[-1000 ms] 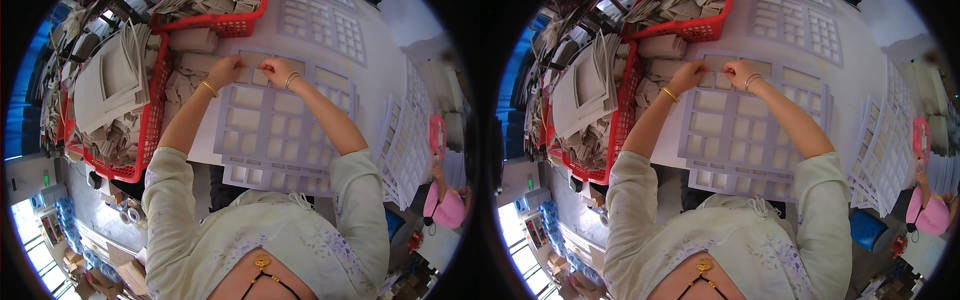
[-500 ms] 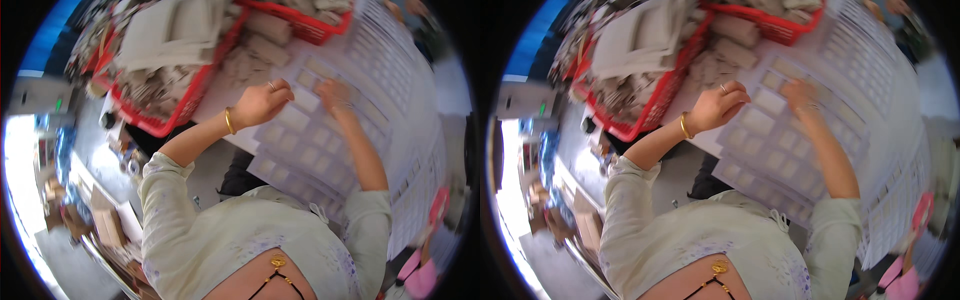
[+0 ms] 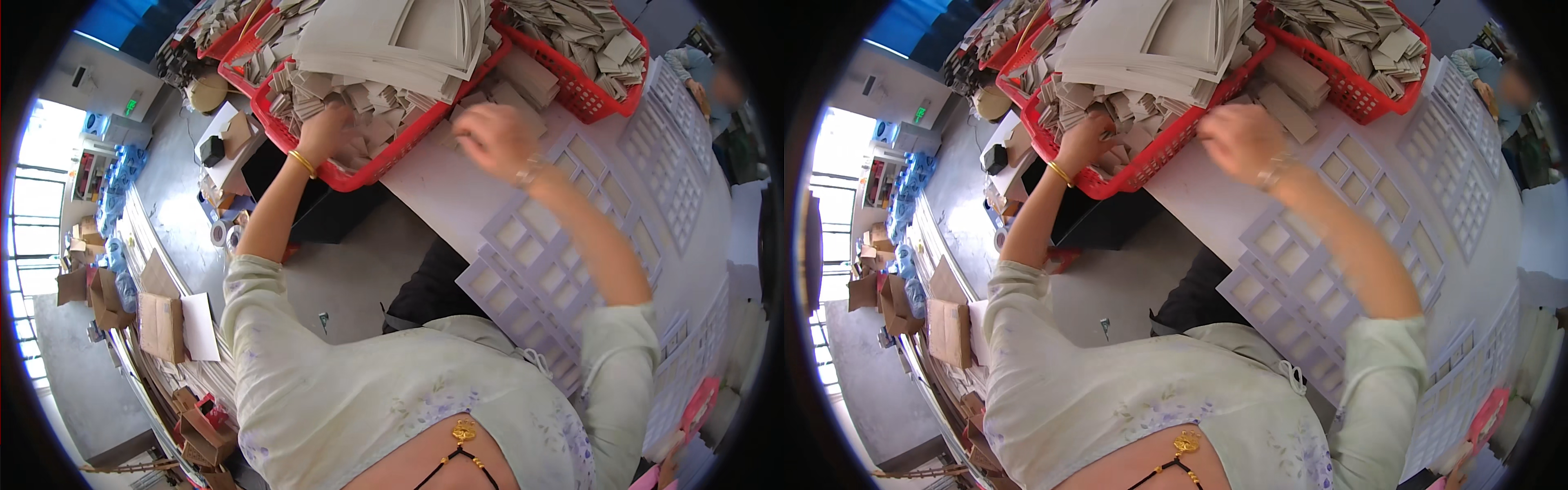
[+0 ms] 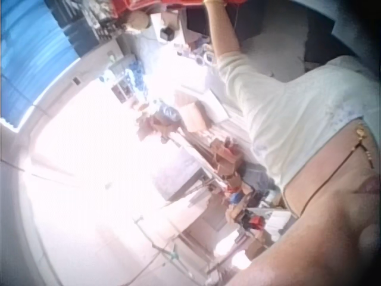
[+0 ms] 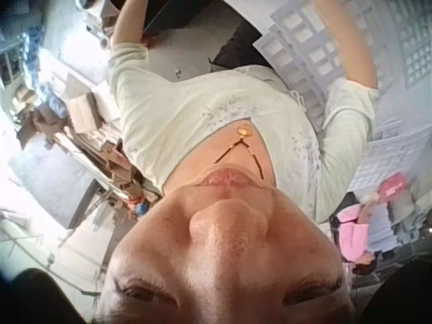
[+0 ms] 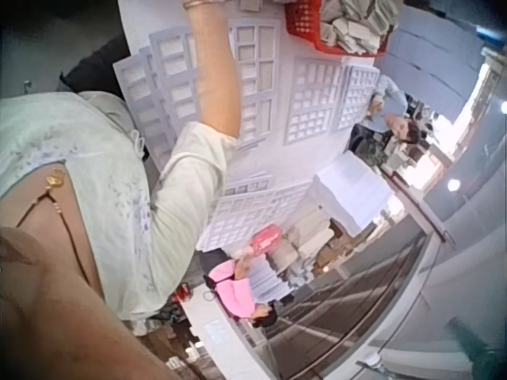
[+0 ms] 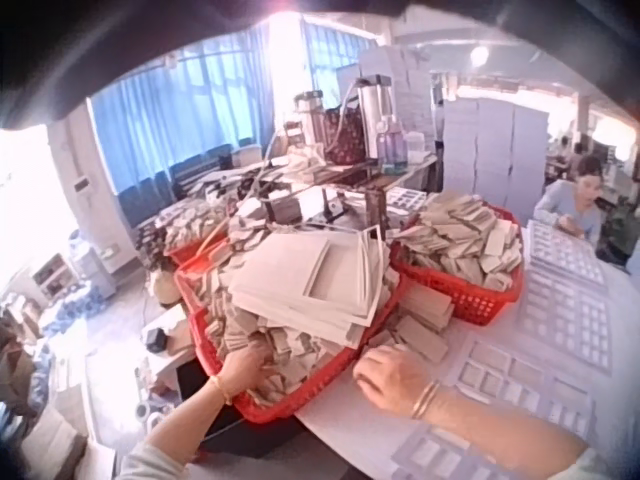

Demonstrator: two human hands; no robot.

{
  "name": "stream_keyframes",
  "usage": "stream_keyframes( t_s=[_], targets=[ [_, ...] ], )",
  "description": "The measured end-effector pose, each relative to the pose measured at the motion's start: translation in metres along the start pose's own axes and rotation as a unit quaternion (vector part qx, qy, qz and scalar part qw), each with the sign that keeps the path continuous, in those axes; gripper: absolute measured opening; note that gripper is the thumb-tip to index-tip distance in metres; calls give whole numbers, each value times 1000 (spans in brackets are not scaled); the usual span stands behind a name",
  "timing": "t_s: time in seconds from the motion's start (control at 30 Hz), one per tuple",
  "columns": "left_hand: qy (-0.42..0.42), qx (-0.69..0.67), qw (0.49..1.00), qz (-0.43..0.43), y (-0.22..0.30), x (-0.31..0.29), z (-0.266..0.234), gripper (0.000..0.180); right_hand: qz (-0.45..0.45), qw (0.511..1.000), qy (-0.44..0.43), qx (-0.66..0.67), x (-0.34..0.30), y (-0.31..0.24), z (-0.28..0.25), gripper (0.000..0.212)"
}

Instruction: Placing cardboard inserts into partitioned trays at a factory assembly line.

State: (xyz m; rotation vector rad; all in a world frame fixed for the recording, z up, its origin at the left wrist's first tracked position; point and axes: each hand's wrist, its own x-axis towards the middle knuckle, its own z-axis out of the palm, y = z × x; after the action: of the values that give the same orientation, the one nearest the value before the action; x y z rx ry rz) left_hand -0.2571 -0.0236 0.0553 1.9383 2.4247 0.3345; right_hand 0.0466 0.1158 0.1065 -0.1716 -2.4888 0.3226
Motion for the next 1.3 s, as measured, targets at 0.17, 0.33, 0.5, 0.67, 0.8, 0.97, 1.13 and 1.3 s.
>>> stream_keyframes(
  t_s=[0.17,0.33,0.5,0.67,0.8,0.97,1.13,1.3],
  targets=[
    [-38,31,999,15,0,5,6,22,77,989,-124,14,75,-47,83,15],
    [-22,46,998,26,-3,4,16,15,156,958,-215,-111,87,-52,133,16],
    [115,-147,981,-61,0,6,0,24,120,991,-55,-34,74,-45,105,12],
    [198,-183,960,-79,4,3,-14,18,146,957,190,163,2,-24,41,21],
    [301,-213,929,-19,6,-3,-8,15,355,871,220,257,-104,17,-16,24],
    [355,-261,896,63,66,-16,-32,13,533,799,242,134,-211,53,-109,25],
    [190,-442,866,136,203,-2,-30,26,559,797,225,52,-288,67,-147,31],
    [22,-495,844,205,314,46,51,23,565,814,94,96,-302,75,-133,25]
  ],
)
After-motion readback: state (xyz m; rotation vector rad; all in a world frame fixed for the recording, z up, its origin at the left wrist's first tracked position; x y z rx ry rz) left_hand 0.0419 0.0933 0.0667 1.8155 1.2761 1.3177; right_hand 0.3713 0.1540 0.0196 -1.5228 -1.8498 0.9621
